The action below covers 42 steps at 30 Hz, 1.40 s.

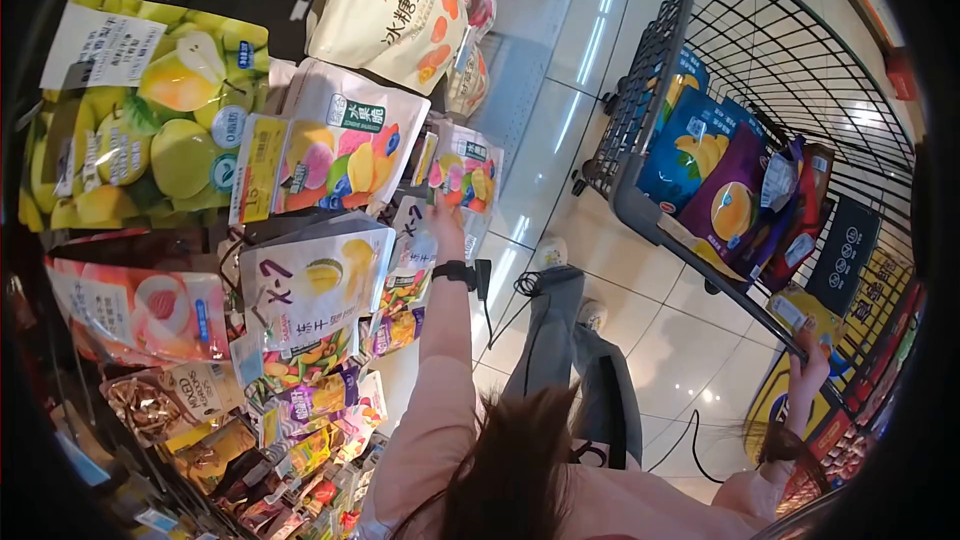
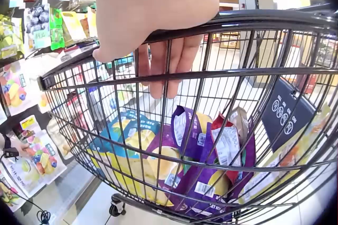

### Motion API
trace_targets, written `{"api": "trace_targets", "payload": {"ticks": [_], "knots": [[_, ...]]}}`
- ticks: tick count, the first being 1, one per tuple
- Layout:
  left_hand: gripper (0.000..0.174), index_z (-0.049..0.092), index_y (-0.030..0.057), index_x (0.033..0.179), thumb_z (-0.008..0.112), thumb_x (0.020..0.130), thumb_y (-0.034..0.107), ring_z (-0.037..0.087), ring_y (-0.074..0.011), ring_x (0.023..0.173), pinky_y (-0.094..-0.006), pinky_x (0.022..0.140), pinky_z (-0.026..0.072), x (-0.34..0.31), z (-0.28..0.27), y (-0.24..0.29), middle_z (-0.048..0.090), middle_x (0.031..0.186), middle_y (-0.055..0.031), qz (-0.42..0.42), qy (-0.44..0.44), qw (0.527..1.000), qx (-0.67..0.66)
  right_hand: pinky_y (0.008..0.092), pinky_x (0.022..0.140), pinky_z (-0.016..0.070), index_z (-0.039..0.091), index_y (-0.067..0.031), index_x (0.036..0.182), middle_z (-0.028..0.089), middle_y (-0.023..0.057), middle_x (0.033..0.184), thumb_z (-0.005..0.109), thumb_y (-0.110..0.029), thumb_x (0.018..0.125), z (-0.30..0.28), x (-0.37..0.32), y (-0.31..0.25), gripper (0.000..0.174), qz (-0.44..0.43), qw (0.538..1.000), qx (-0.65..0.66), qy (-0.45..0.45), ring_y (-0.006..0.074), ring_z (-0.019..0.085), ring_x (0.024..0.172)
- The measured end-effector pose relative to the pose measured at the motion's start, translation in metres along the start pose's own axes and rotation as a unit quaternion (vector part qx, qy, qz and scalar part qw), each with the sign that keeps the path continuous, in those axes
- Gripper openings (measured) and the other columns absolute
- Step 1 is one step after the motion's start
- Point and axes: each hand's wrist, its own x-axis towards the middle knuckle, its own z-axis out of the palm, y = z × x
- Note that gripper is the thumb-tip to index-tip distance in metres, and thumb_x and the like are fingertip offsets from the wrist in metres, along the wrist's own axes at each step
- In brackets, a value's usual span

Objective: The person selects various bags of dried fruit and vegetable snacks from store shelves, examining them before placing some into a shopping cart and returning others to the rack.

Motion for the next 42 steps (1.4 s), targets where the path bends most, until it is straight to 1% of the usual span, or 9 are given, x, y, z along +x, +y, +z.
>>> {"api": "trace_targets", "payload": {"ticks": [8, 11, 17, 23, 24, 27, 37, 38, 42], "knots": [[0.019, 0.053, 0.0012, 0.081, 0.059, 0.080, 0.019, 0.052, -0.0113, 0.067, -0.0249, 0.063, 0.0434, 0.021, 0.006, 0.009, 0.057, 0.078, -0.0067, 0.123, 0.082, 0.989, -0.008, 0.0324, 0.068, 0.0439, 0.057, 0.0010, 0.089, 0.059, 0.0166, 0.079, 0.050, -0.006, 0.064, 0.001, 0.013, -0.003, 0.027, -0.013, 1.000, -0.006, -0.019, 0.0290, 0.057, 0.075], [0.014, 0.049, 0.0078, 0.078, 0.060, 0.080, 0.018, 0.054, -0.0107, 0.077, -0.0226, 0.068, 0.0427, 0.041, -0.011, -0.002, 0.056, 0.083, -0.0030, 0.117, 0.065, 0.989, 0.068, 0.0336, 0.068, 0.0429, 0.058, 0.0032, 0.089, 0.059, 0.0169, 0.081, 0.048, -0.012, 0.069, 0.004, 0.016, 0.005, 0.027, -0.023, 0.999, -0.008, -0.025, 0.0283, 0.056, 0.076], [0.015, 0.049, 0.0077, 0.076, 0.059, 0.080, 0.017, 0.055, -0.0108, 0.077, -0.0243, 0.070, 0.0433, 0.031, -0.012, -0.006, 0.057, 0.081, -0.0018, 0.118, 0.088, 0.989, -0.002, 0.0339, 0.064, 0.0421, 0.057, 0.0040, 0.091, 0.058, 0.0169, 0.079, 0.047, -0.008, 0.070, 0.022, -0.004, 0.093, 0.026, 0.063, 0.996, -0.055, -0.039, 0.0283, 0.056, 0.071], [0.014, 0.053, 0.0055, 0.086, 0.057, 0.081, 0.019, 0.055, -0.0112, 0.073, -0.0254, 0.068, 0.0454, 0.050, -0.028, -0.015, 0.056, 0.080, -0.0024, 0.137, 0.087, 0.985, 0.056, 0.0341, 0.062, 0.0422, 0.054, 0.0042, 0.093, 0.056, 0.0170, 0.075, 0.045, -0.003, 0.069, 0.017, 0.004, 0.048, 0.027, -0.003, 0.998, -0.056, -0.020, 0.0273, 0.055, 0.068], [0.025, 0.056, 0.0002, 0.069, 0.061, 0.078, 0.024, 0.049, -0.0102, 0.057, -0.0258, 0.056, 0.0384, 0.050, -0.020, -0.014, 0.058, 0.064, -0.0044, 0.218, 0.121, 0.966, 0.071, 0.0341, 0.063, 0.0422, 0.053, 0.0049, 0.094, 0.056, 0.0176, 0.076, 0.044, -0.002, 0.070, 0.014, 0.007, 0.032, 0.026, -0.024, 0.998, -0.046, -0.027, 0.0270, 0.055, 0.069], [0.026, 0.058, -0.0001, 0.073, 0.061, 0.078, 0.025, 0.051, -0.0128, 0.060, -0.0281, 0.060, 0.0395, 0.038, -0.012, -0.004, 0.059, 0.067, -0.0065, 0.182, 0.153, 0.949, 0.209, 0.0338, 0.063, 0.0422, 0.052, 0.0057, 0.094, 0.056, 0.0183, 0.077, 0.043, -0.001, 0.071, 0.009, 0.011, 0.007, 0.025, 0.010, 0.998, 0.004, -0.064, 0.0268, 0.055, 0.069], [0.023, 0.058, 0.0001, 0.087, 0.061, 0.078, 0.021, 0.054, -0.0118, 0.075, -0.0262, 0.073, 0.0422, 0.053, -0.020, -0.003, 0.059, 0.083, -0.0040, 0.143, 0.085, 0.986, 0.012, 0.0320, 0.062, 0.0423, 0.052, 0.0058, 0.098, 0.057, 0.0163, 0.078, 0.044, -0.004, 0.075, 0.013, 0.004, 0.030, 0.027, 0.018, 0.997, -0.030, -0.062, 0.0241, 0.054, 0.067], [0.024, 0.059, -0.0001, 0.088, 0.061, 0.079, 0.022, 0.054, -0.0114, 0.074, -0.0259, 0.072, 0.0416, 0.057, -0.024, -0.008, 0.060, 0.083, -0.0037, 0.162, 0.083, 0.982, 0.049, 0.0375, 0.075, 0.0419, 0.049, 0.0120, 0.105, 0.056, 0.0258, 0.095, 0.047, -0.011, 0.082, 0.009, 0.004, 0.032, 0.032, 0.076, 0.991, -0.047, -0.103, 0.0349, 0.055, 0.086], [0.026, 0.061, -0.0009, 0.091, 0.059, 0.080, 0.023, 0.052, -0.0096, 0.074, -0.0248, 0.071, 0.0397, 0.044, -0.009, 0.011, 0.061, 0.083, -0.0029, 0.190, 0.091, 0.970, 0.122, 0.0366, 0.077, 0.0418, 0.046, 0.0119, 0.109, 0.055, 0.0256, 0.101, 0.047, -0.012, 0.083, 0.003, 0.010, -0.007, 0.036, 0.119, 0.976, -0.100, -0.152, 0.0346, 0.054, 0.092]]}}
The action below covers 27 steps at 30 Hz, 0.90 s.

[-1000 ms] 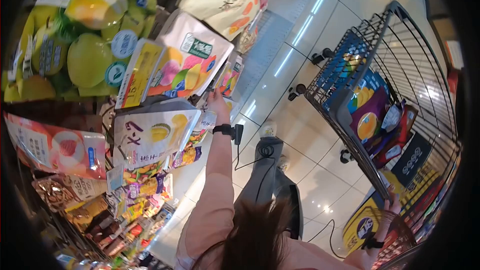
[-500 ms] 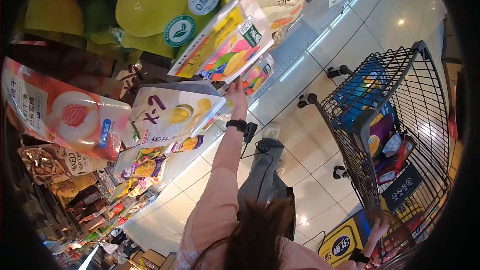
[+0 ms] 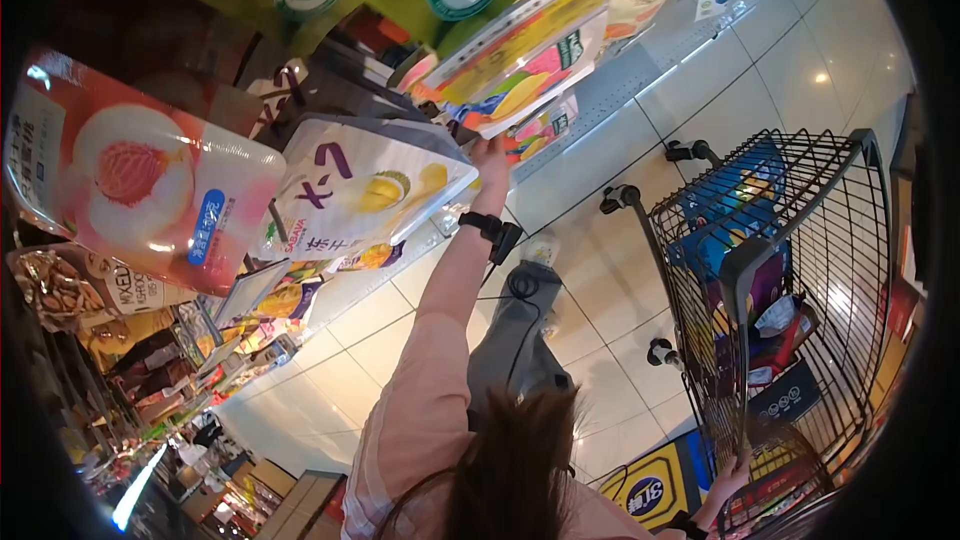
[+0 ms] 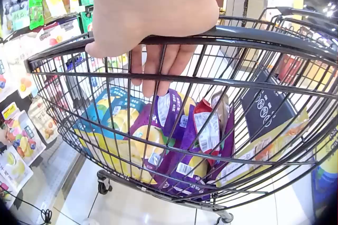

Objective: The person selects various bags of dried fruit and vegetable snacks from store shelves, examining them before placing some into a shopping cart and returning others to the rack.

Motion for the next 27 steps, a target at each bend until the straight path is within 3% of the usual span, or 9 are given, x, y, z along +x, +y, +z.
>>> {"api": "trace_targets", "payload": {"ticks": [3, 7, 8, 12, 15, 18, 21, 23, 27], "knots": [[0.026, 0.061, -0.0018, 0.091, 0.056, 0.082, 0.022, 0.052, -0.0090, 0.074, -0.0246, 0.071, 0.0397, 0.000, 0.004, -0.008, 0.062, 0.083, -0.0026, 0.001, 0.017, 1.000, -0.015, 0.0360, 0.079, 0.0416, 0.046, 0.0116, 0.111, 0.053, 0.0252, 0.105, 0.046, -0.014, 0.084, -0.002, -0.001, -0.017, 0.037, 0.034, 0.999, -0.001, -0.022, 0.0335, 0.053, 0.096], [0.026, 0.061, -0.0019, 0.092, 0.054, 0.084, 0.022, 0.053, -0.0095, 0.073, -0.0244, 0.071, 0.0400, -0.004, 0.007, 0.006, 0.062, 0.082, -0.0039, 0.022, 0.041, 0.999, -0.027, 0.0356, 0.077, 0.0422, 0.046, 0.0115, 0.110, 0.055, 0.0234, 0.102, 0.044, -0.014, 0.086, 0.017, 0.006, 0.021, 0.036, -0.105, 0.991, 0.003, 0.085, 0.0321, 0.055, 0.092], [0.026, 0.060, -0.0017, 0.092, 0.054, 0.084, 0.022, 0.053, -0.0099, 0.072, -0.0245, 0.070, 0.0401, -0.007, 0.007, 0.005, 0.062, 0.081, -0.0045, 0.022, 0.048, 0.998, -0.021, 0.0355, 0.075, 0.0431, 0.046, 0.0116, 0.110, 0.056, 0.0227, 0.098, 0.043, -0.014, 0.086, 0.016, 0.001, 0.021, 0.036, -0.052, 0.995, 0.080, 0.034, 0.0315, 0.055, 0.090], [0.026, 0.061, -0.0010, 0.088, 0.055, 0.083, 0.024, 0.055, -0.0132, 0.070, -0.0267, 0.066, 0.0411, -0.017, 0.011, 0.020, 0.062, 0.077, -0.0080, 0.026, 0.098, 0.995, 0.015, 0.0351, 0.071, 0.0441, 0.046, 0.0123, 0.109, 0.059, 0.0211, 0.092, 0.044, -0.014, 0.085, 0.019, -0.003, 0.012, 0.036, -0.093, 0.991, 0.032, 0.092, 0.0295, 0.058, 0.083], [0.027, 0.060, -0.0001, 0.084, 0.057, 0.081, 0.026, 0.057, -0.0160, 0.069, -0.0302, 0.064, 0.0417, -0.019, 0.013, 0.031, 0.062, 0.075, -0.0097, -0.040, 0.108, 0.987, 0.112, 0.0359, 0.071, 0.0441, 0.047, 0.0121, 0.109, 0.059, 0.0206, 0.090, 0.045, -0.015, 0.085, 0.021, -0.002, 0.017, 0.035, -0.074, 0.992, 0.036, 0.099, 0.0300, 0.058, 0.081], [0.014, 0.060, 0.0058, 0.088, 0.051, 0.083, 0.016, 0.056, -0.0142, 0.062, -0.0276, 0.062, 0.0435, -0.011, 0.019, 0.019, 0.062, 0.070, -0.0051, 0.013, 0.142, 0.983, 0.112, 0.0365, 0.069, 0.0444, 0.049, 0.0103, 0.107, 0.059, 0.0207, 0.089, 0.045, -0.015, 0.085, 0.022, 0.003, 0.031, 0.034, -0.085, 0.992, 0.048, 0.083, 0.0310, 0.058, 0.080], [0.014, 0.058, 0.0039, 0.091, 0.052, 0.080, 0.012, 0.057, -0.0169, 0.069, -0.0283, 0.067, 0.0440, 0.003, 0.024, 0.019, 0.061, 0.077, -0.0080, 0.033, 0.157, 0.971, 0.176, 0.0363, 0.067, 0.0444, 0.050, 0.0096, 0.105, 0.059, 0.0197, 0.088, 0.045, -0.015, 0.085, 0.018, 0.002, 0.027, 0.033, -0.086, 0.993, 0.032, 0.077, 0.0312, 0.058, 0.079], [0.021, 0.055, 0.0005, 0.094, 0.055, 0.079, 0.015, 0.055, -0.0203, 0.081, -0.0324, 0.073, 0.0425, 0.013, 0.033, 0.014, 0.059, 0.090, -0.0119, -0.027, 0.227, 0.971, 0.070, 0.0362, 0.067, 0.0443, 0.050, 0.0098, 0.105, 0.059, 0.0194, 0.088, 0.045, -0.016, 0.084, 0.015, 0.001, 0.017, 0.033, -0.107, 0.992, 0.054, 0.050, 0.0313, 0.058, 0.079], [0.027, 0.052, -0.0018, 0.099, 0.055, 0.079, 0.016, 0.053, -0.0220, 0.090, -0.0341, 0.078, 0.0413, 0.012, 0.046, 0.016, 0.056, 0.100, -0.0142, -0.049, 0.193, 0.978, 0.067, 0.0361, 0.068, 0.0440, 0.050, 0.0099, 0.104, 0.058, 0.0213, 0.089, 0.045, -0.014, 0.084, 0.021, 0.003, 0.004, 0.032, 0.037, 0.997, -0.043, 0.057, 0.0313, 0.057, 0.079]]}}
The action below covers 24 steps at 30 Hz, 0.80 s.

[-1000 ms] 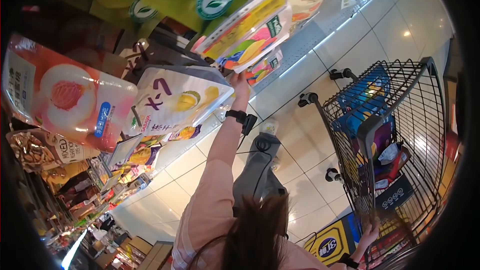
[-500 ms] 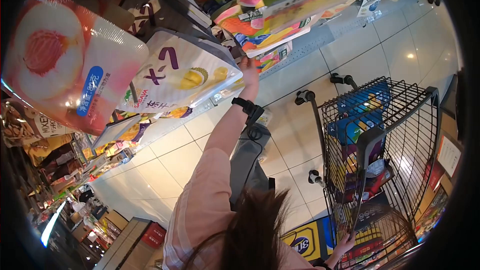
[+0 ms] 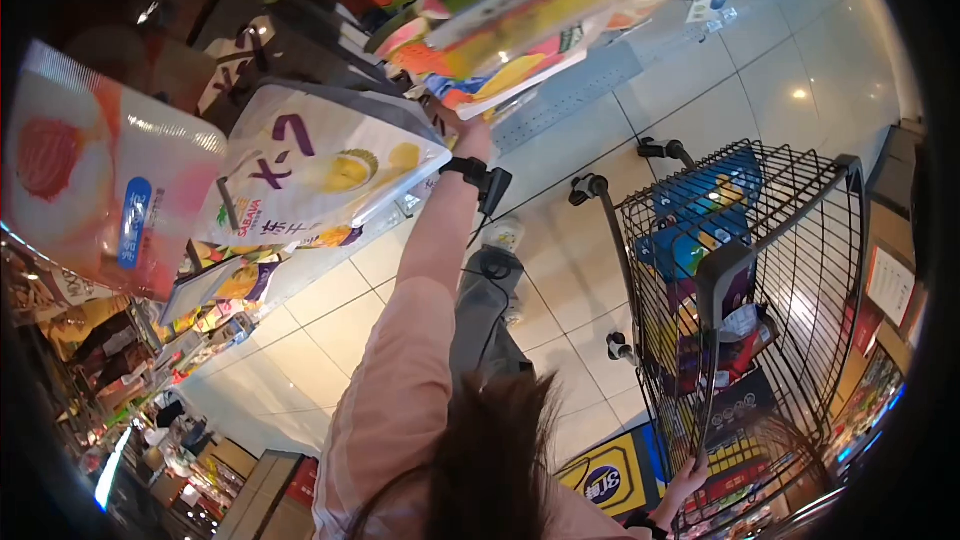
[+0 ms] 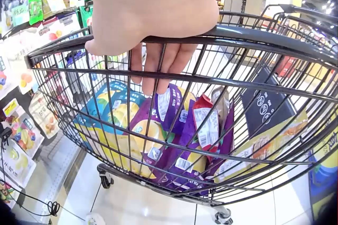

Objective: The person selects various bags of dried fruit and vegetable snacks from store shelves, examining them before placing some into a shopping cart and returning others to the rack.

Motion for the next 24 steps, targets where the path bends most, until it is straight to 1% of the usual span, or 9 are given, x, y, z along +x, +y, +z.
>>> {"api": "trace_targets", "payload": {"ticks": [5, 9, 12, 13, 15, 16, 18, 21, 24], "knots": [[0.029, 0.049, -0.0021, 0.103, 0.052, 0.080, 0.015, 0.052, -0.0217, 0.093, -0.0327, 0.080, 0.0404, 0.007, -0.014, 0.020, 0.054, 0.104, -0.0140, 0.132, -0.073, 0.981, 0.121, 0.0329, 0.071, 0.0440, 0.051, 0.0072, 0.104, 0.057, 0.0213, 0.093, 0.048, -0.011, 0.081, -0.017, -0.002, -0.010, 0.029, -0.105, 0.993, 0.044, -0.028, 0.0286, 0.057, 0.082], [0.031, 0.045, -0.0010, 0.112, 0.043, 0.084, 0.014, 0.043, -0.0262, 0.108, -0.0359, 0.095, 0.0320, 0.015, -0.018, -0.024, 0.049, 0.114, -0.0130, 0.285, -0.074, 0.710, 0.639, 0.0323, 0.071, 0.0454, 0.055, 0.0028, 0.101, 0.060, 0.0177, 0.089, 0.054, -0.006, 0.072, 0.003, -0.008, 0.021, 0.031, -0.155, 0.967, 0.199, 0.031, 0.0260, 0.059, 0.078], [0.039, 0.039, -0.0021, 0.117, 0.046, 0.081, 0.007, 0.045, -0.0267, 0.104, -0.0334, 0.089, 0.0365, 0.004, -0.059, -0.027, 0.046, 0.116, -0.0152, 0.167, -0.112, 0.976, 0.085, 0.0340, 0.068, 0.0451, 0.057, -0.0040, 0.102, 0.061, 0.0142, 0.085, 0.061, -0.013, 0.070, -0.030, -0.020, -0.025, 0.033, -0.131, 0.986, 0.091, 0.050, 0.0268, 0.059, 0.076], [0.040, 0.037, -0.0019, 0.118, 0.048, 0.079, 0.004, 0.048, -0.0269, 0.101, -0.0321, 0.085, 0.0397, 0.004, -0.070, -0.039, 0.046, 0.115, -0.0159, 0.122, -0.126, 0.976, -0.130, 0.0356, 0.065, 0.0445, 0.059, -0.0059, 0.095, 0.061, 0.0134, 0.082, 0.063, -0.019, 0.068, -0.035, -0.021, -0.027, 0.030, -0.119, 0.991, 0.050, 0.036, 0.0294, 0.058, 0.075], [0.039, 0.041, 0.0012, 0.115, 0.050, 0.078, 0.006, 0.050, -0.0244, 0.098, -0.0306, 0.082, 0.0415, -0.017, -0.088, -0.038, 0.048, 0.114, -0.0134, 0.011, -0.187, 0.958, -0.217, 0.0344, 0.061, 0.0438, 0.060, -0.0052, 0.085, 0.061, 0.0118, 0.078, 0.064, -0.025, 0.068, -0.036, -0.020, -0.022, 0.026, -0.140, 0.986, 0.067, 0.052, 0.0267, 0.058, 0.069], [0.036, 0.043, 0.0030, 0.114, 0.050, 0.079, 0.009, 0.050, -0.0221, 0.098, -0.0298, 0.080, 0.0419, -0.050, -0.105, -0.011, 0.048, 0.113, -0.0117, 0.083, -0.168, 0.977, -0.100, 0.0344, 0.060, 0.0436, 0.060, -0.0055, 0.082, 0.061, 0.0112, 0.076, 0.064, -0.026, 0.068, -0.042, -0.022, -0.026, 0.026, -0.137, 0.986, 0.082, 0.041, 0.0261, 0.058, 0.067], [0.034, 0.044, 0.0049, 0.114, 0.050, 0.081, 0.014, 0.051, -0.0185, 0.096, -0.0283, 0.078, 0.0421, -0.106, -0.135, 0.045, 0.050, 0.111, -0.0106, -0.079, -0.241, 0.967, -0.040, 0.0354, 0.060, 0.0444, 0.061, -0.0075, 0.081, 0.060, 0.0104, 0.073, 0.064, -0.035, 0.070, -0.050, -0.024, -0.028, 0.030, -0.157, 0.978, 0.124, 0.055, 0.0266, 0.058, 0.069], [0.036, 0.043, 0.0039, 0.116, 0.050, 0.083, 0.018, 0.053, -0.0177, 0.093, -0.0286, 0.078, 0.0426, -0.130, -0.178, 0.079, 0.053, 0.106, -0.0100, -0.153, -0.461, 0.873, 0.036, 0.0358, 0.063, 0.0448, 0.060, -0.0066, 0.084, 0.061, 0.0108, 0.077, 0.055, -0.041, 0.076, -0.066, -0.034, -0.030, 0.036, -0.156, 0.981, 0.111, -0.027, 0.0271, 0.058, 0.074], [0.035, 0.046, 0.0028, 0.113, 0.050, 0.083, 0.019, 0.055, -0.0190, 0.088, -0.0293, 0.077, 0.0436, -0.145, -0.198, 0.127, 0.056, 0.100, -0.0097, -0.062, -0.619, 0.757, 0.200, 0.0383, 0.066, 0.0442, 0.059, -0.0055, 0.087, 0.061, 0.0131, 0.080, 0.047, -0.045, 0.080, -0.073, -0.024, -0.018, 0.042, -0.183, 0.961, 0.181, -0.102, 0.0302, 0.057, 0.078]]}}
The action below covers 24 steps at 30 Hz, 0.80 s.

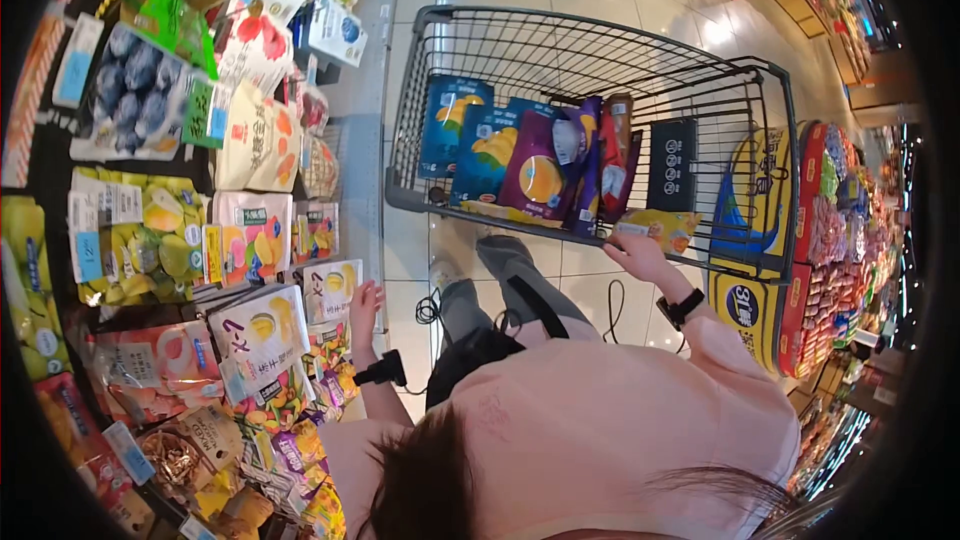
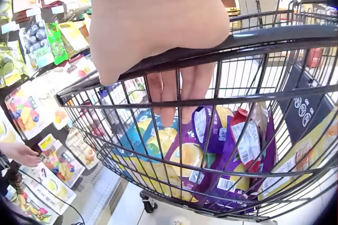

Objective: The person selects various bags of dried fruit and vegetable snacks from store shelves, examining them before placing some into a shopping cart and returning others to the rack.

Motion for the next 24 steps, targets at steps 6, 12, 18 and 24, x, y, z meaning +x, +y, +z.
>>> {"api": "trace_targets", "payload": {"ticks": [6, 12, 18, 24], "knots": [[0.033, 0.049, -0.0005, 0.110, 0.049, 0.083, 0.018, 0.057, -0.0280, 0.087, -0.0334, 0.076, 0.0442, -0.016, 0.015, 0.055, 0.058, 0.094, -0.0195, 0.132, 0.077, 0.929, 0.337, 0.0396, 0.070, 0.0435, 0.059, -0.0043, 0.086, 0.061, 0.0153, 0.083, 0.040, -0.050, 0.082, -0.057, 0.077, 0.044, 0.050, -0.060, 0.968, -0.039, -0.238, 0.0320, 0.057, 0.080], [0.035, 0.048, 0.0003, 0.112, 0.050, 0.084, 0.020, 0.056, -0.0273, 0.092, -0.0332, 0.079, 0.0430, -0.048, 0.051, 0.108, 0.056, 0.100, -0.0190, 0.178, 0.106, 0.929, 0.307, 0.0403, 0.068, 0.0466, 0.059, -0.0022, 0.091, 0.061, 0.0172, 0.085, 0.046, -0.049, 0.078, -0.056, 0.223, 0.068, 0.050, 0.040, 0.989, -0.142, -0.018, 0.0311, 0.059, 0.081], [0.035, 0.046, 0.0021, 0.115, 0.051, 0.083, 0.017, 0.055, -0.0249, 0.092, -0.0316, 0.078, 0.0434, -0.115, 0.053, 0.102, 0.055, 0.102, -0.0176, 0.108, 0.133, 0.945, 0.279, 0.0400, 0.072, 0.0470, 0.061, -0.0027, 0.089, 0.061, 0.0174, 0.088, 0.048, -0.047, 0.075, 0.035, 0.268, 0.112, 0.049, 0.134, 0.989, -0.061, -0.022, 0.0315, 0.059, 0.085], [0.033, 0.048, 0.0027, 0.113, 0.050, 0.084, 0.020, 0.055, -0.0227, 0.090, -0.0306, 0.075, 0.0442, -0.143, 0.062, 0.102, 0.056, 0.099, -0.0154, 0.039, 0.163, 0.926, 0.340, 0.0415, 0.081, 0.0423, 0.052, -0.0043, 0.104, 0.053, 0.0162, 0.108, 0.053, -0.022, 0.072, 0.057, 0.245, 0.110, 0.037, 0.199, 0.955, -0.111, 0.192, 0.0306, 0.049, 0.103]]}}
